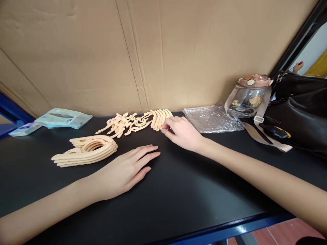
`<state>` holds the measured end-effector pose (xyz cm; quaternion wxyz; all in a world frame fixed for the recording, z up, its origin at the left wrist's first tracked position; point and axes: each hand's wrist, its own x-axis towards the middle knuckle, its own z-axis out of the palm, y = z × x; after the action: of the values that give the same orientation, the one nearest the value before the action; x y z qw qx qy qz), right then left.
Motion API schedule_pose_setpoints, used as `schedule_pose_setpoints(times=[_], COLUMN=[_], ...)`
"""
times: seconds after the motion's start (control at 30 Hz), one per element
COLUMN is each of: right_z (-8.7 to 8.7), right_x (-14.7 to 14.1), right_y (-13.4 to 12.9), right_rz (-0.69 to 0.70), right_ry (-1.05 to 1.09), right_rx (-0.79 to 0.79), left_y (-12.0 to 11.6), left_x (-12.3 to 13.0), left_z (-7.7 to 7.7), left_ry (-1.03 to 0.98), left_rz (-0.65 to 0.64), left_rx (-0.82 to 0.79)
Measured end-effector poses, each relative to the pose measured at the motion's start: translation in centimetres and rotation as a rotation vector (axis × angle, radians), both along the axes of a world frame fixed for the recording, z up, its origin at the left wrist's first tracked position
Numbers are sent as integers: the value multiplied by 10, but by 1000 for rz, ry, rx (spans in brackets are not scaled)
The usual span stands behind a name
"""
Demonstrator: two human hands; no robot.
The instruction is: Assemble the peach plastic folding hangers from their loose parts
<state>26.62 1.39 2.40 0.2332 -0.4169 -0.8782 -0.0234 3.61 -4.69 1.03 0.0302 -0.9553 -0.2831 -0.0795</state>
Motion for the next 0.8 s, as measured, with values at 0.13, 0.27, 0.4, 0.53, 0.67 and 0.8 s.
schedule_pose_setpoints(times=[0.13,0.27,0.4,0.53,0.67,0.8], right_z=[5,5,-3,-10,-14,-11], right_x=[-21,-46,-64,-75,-80,-82], right_y=[14,30,48,60,65,65], right_rz=[122,200,203,189,176,175], right_ry=[-82,-186,-269,-330,-359,-370], right_rx=[55,129,198,245,288,315], left_y=[3,4,2,0,1,2], left_x=[7,3,-1,-2,-3,-4], left_z=[-1,-1,-2,-2,-3,-5], left_ry=[-100,-151,-147,-152,-161,-154], left_rz=[48,46,43,36,26,29], left_rx=[-125,-182,-186,-173,-169,-165])
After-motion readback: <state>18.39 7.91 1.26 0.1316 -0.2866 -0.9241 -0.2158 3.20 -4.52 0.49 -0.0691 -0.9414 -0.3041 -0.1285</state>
